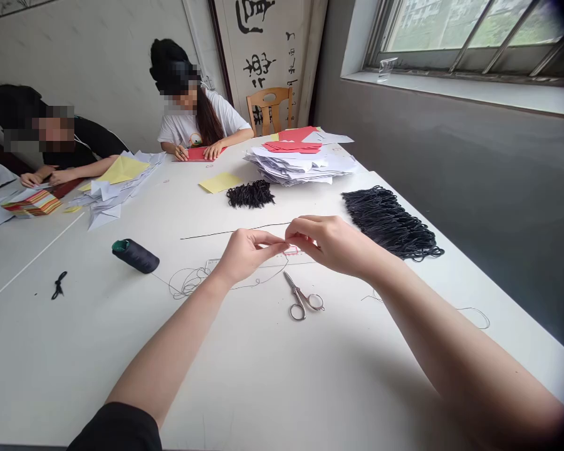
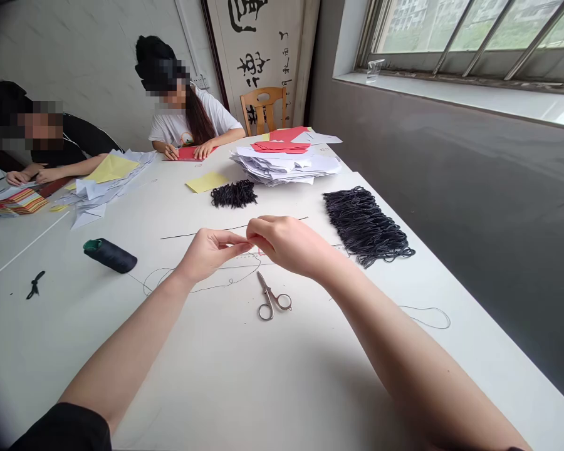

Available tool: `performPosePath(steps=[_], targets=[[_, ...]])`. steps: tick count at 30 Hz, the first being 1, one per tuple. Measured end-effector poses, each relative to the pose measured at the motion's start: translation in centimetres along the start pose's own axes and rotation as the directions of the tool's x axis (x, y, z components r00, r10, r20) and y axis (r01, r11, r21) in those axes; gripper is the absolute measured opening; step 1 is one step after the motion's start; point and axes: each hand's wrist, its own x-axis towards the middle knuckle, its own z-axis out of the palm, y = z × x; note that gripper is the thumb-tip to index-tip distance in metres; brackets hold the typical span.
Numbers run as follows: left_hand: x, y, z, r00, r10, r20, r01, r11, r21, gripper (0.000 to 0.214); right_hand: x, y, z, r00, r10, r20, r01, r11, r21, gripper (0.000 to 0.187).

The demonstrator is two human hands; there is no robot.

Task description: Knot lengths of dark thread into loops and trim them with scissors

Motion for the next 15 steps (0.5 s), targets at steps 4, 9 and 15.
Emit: performPosePath(steps=[4,9,15], targets=[[0.1,-0.2,-0.4,0.973,-0.214,0.089,0.223,0.969,-0.103,0.033,-0.1,0.2,-0.4,0.999,0.040,-0.008,-0.040,0.999,-0.027,0.012],[0.1,-0.4,-0.9,0.934,-0.316,0.165,0.340,0.930,-0.141,0.033,0.0,1.2,-0.4,0.997,0.083,-0.003,-0.083,0.994,-0.078,0.011],[0.8,-1.8,-0.7,0.905,-0.353,0.238,0.400,0.896,-0.191,0.030,0.1,2.5,0.1,0.990,0.137,-0.016,-0.138,0.985,-0.100,0.011]])
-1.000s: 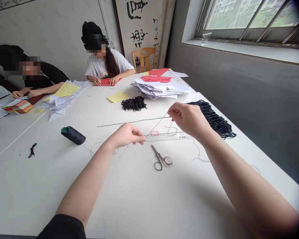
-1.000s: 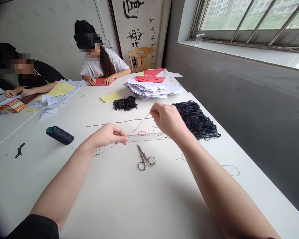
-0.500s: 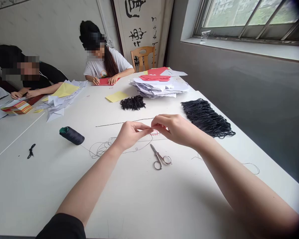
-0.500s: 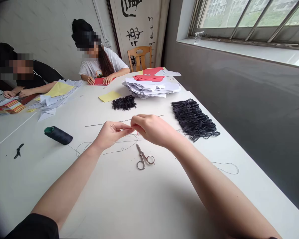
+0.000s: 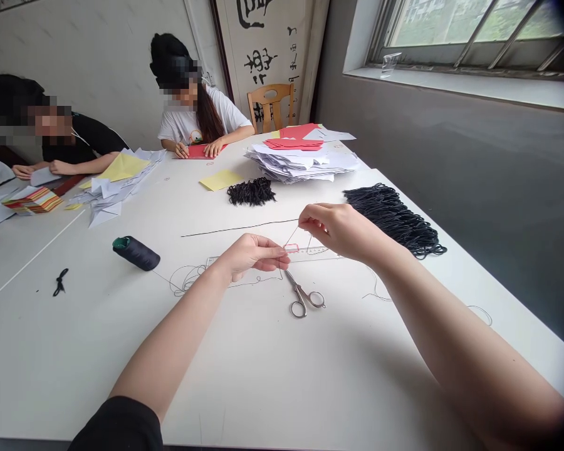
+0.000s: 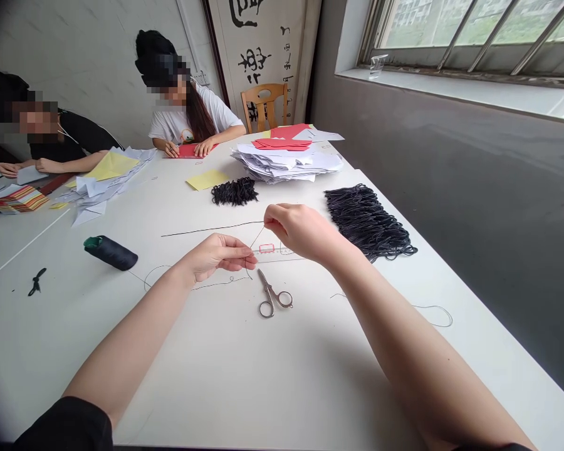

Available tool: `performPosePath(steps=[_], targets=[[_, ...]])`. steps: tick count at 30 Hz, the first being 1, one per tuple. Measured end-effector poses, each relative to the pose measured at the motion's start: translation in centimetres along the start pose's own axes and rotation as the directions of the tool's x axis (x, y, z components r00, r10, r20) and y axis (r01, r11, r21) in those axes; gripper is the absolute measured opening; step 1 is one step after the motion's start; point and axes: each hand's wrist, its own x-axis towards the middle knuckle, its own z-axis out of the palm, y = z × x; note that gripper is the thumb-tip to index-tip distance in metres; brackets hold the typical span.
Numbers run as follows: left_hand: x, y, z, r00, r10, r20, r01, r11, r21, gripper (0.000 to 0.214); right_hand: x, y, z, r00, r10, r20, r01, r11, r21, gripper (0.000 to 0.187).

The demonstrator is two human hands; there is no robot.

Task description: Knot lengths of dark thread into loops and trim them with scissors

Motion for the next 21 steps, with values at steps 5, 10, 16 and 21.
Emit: performPosePath(steps=[5,10,16,21], targets=[[1.7,-1.9,-0.4,0.995,-0.074,0.065,0.082,0.989,-0.124,0.028,0.2,0.9,1.0,0.998,0.029,0.050,-0.026,0.998,-0.062,0.014],[2.2,-2.8,-0.6,0.993,-0.075,0.090,0.088,0.985,-0.150,0.030,0.2,1.3,0.6,0.999,0.042,-0.026,-0.044,0.995,-0.088,0.014],[2.5,-3.3,-0.9,0.989,-0.103,0.108,0.117,0.984,-0.131,0.029,-0.1,1.9,-0.6,0.994,0.075,-0.085,-0.083,0.992,-0.098,0.016],[2.8,-3.7,-1.0,0.987,-0.122,0.106,0.135,0.982,-0.129,0.030,-0.2,2.5,-1.2,0.986,0.102,-0.130,-0.117,0.987,-0.113,0.016]])
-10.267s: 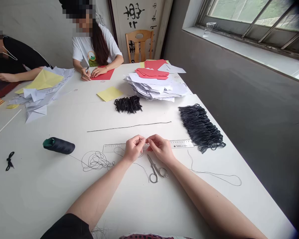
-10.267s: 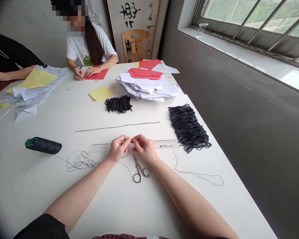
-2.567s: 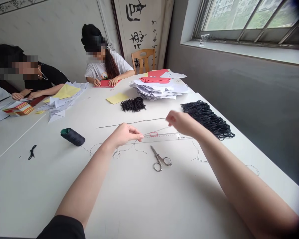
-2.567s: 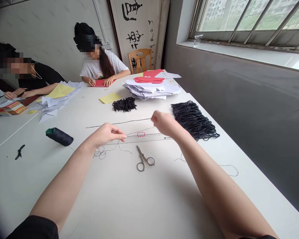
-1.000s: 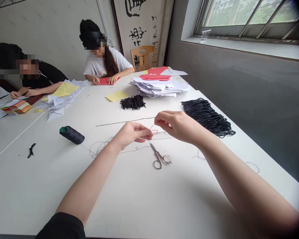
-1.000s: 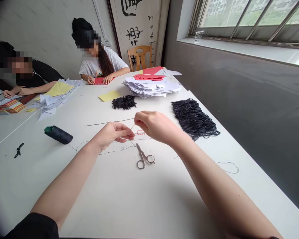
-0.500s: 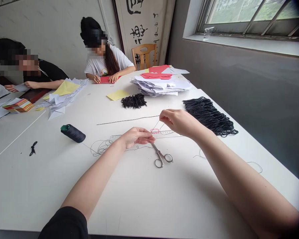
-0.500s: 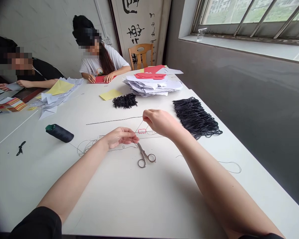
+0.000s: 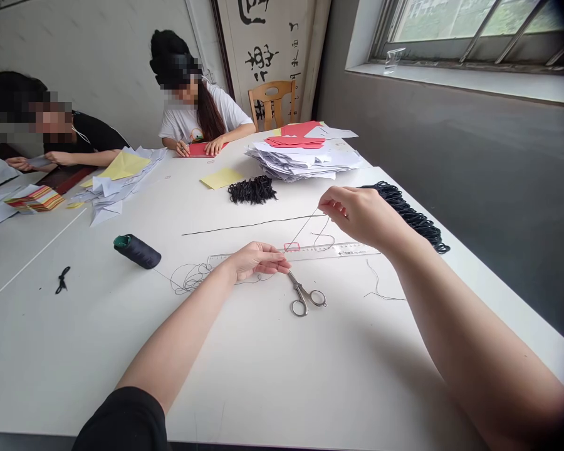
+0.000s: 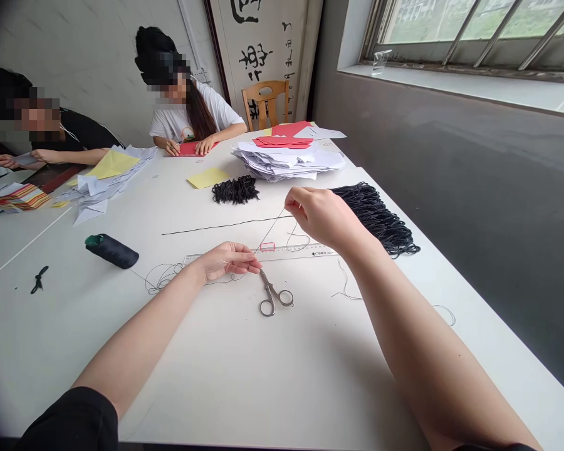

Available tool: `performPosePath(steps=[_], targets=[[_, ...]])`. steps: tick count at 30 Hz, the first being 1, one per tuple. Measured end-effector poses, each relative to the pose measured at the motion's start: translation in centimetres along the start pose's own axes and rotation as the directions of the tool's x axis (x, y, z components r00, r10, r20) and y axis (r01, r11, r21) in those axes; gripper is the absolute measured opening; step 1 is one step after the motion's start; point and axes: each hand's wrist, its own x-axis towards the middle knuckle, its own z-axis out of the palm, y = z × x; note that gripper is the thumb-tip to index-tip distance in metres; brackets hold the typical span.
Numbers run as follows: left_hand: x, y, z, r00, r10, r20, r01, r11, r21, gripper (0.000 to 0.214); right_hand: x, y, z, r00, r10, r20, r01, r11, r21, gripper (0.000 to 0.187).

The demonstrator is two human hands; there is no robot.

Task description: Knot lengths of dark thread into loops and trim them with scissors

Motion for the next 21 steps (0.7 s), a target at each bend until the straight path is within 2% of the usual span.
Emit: performPosePath(steps=[9,13,16,18,21], targets=[[-0.1,0.0,-0.2,1.000,0.022,0.007,-0.022,0.999,0.031,0.034,-0.1,0.4,0.2,0.999,0.036,-0.013,-0.036,0.999,-0.022,0.018],[-0.2,0.2,-0.2,1.000,0.013,0.014,-0.014,0.999,0.040,0.035,0.1,0.8,0.7,0.995,0.087,-0.053,-0.088,0.996,-0.025,0.020],[-0.1,0.1,-0.2,1.000,0.006,0.006,-0.006,1.000,0.025,0.034,0.3,0.9,0.9,0.991,0.128,-0.040,-0.129,0.990,-0.047,0.023],[0.0,0.1,-0.2,1.000,0.015,-0.001,-0.015,1.000,0.005,0.033,0.2,0.2,0.9,0.985,0.174,-0.010,-0.174,0.976,-0.135,0.025],[0.1,-0.1,-0.2,1.000,0.018,-0.014,-0.018,1.000,-0.022,0.032,-1.2,-2.6,1.0,0.969,0.235,0.072,-0.204,0.933,-0.297,0.027]])
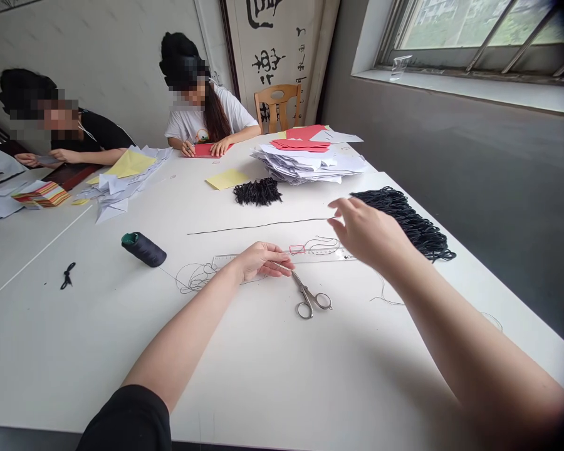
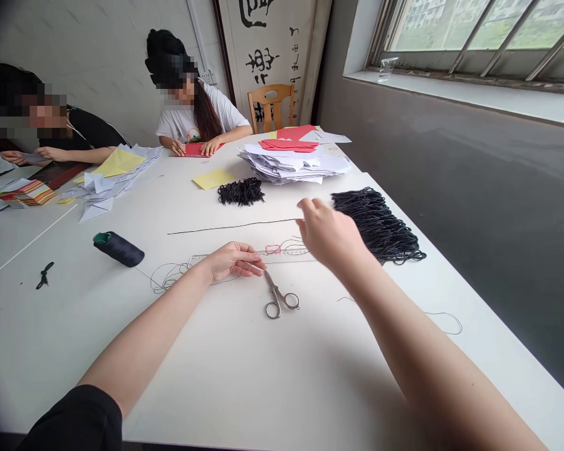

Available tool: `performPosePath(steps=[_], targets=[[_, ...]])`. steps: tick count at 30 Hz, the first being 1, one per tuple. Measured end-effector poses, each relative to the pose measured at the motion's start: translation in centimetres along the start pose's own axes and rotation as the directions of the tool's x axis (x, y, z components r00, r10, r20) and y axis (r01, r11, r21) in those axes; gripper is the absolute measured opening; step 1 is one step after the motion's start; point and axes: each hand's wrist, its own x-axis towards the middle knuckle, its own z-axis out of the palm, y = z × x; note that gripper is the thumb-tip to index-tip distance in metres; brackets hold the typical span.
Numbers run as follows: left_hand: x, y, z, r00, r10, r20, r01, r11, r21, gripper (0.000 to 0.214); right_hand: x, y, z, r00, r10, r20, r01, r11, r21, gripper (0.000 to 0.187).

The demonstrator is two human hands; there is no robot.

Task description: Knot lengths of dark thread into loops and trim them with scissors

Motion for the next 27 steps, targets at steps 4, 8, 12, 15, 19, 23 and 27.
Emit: performPosePath(steps=[4,8,12,15,19,23,27], targets=[[0.2,-0.4,0.2,1.000,-0.008,-0.010,0.008,1.000,-0.002,0.032,-5.0,-3.9,0.6,0.956,-0.120,0.267,0.146,0.986,-0.082,0.021],[0.4,-0.8,0.5,0.999,-0.011,-0.053,0.013,0.999,0.040,0.030,-8.8,-5.3,2.7,0.924,-0.152,0.352,0.201,0.974,-0.108,0.017],[0.6,-1.0,0.7,0.995,0.007,-0.103,-0.004,1.000,0.025,0.029,-9.4,-5.3,3.7,0.938,-0.133,0.319,0.173,0.980,-0.100,0.016],[0.6,-1.0,0.6,0.996,0.007,-0.087,-0.004,1.000,0.026,0.029,-9.1,-5.8,3.3,0.945,-0.127,0.300,0.166,0.980,-0.109,0.017],[0.5,-0.7,0.4,1.000,0.001,-0.027,0.000,1.000,0.012,0.029,-9.4,-6.5,2.9,0.932,-0.113,0.343,0.162,0.980,-0.118,0.017],[0.4,-0.6,-0.1,1.000,-0.001,0.014,0.002,0.999,-0.047,0.027,-9.8,-6.5,3.1,0.902,-0.103,0.419,0.154,0.984,-0.090,0.013],[0.5,-0.6,-0.5,1.000,0.007,0.027,-0.005,0.996,-0.085,0.028,-9.6,-6.1,3.1,0.883,-0.092,0.461,0.133,0.990,-0.056,0.011]])
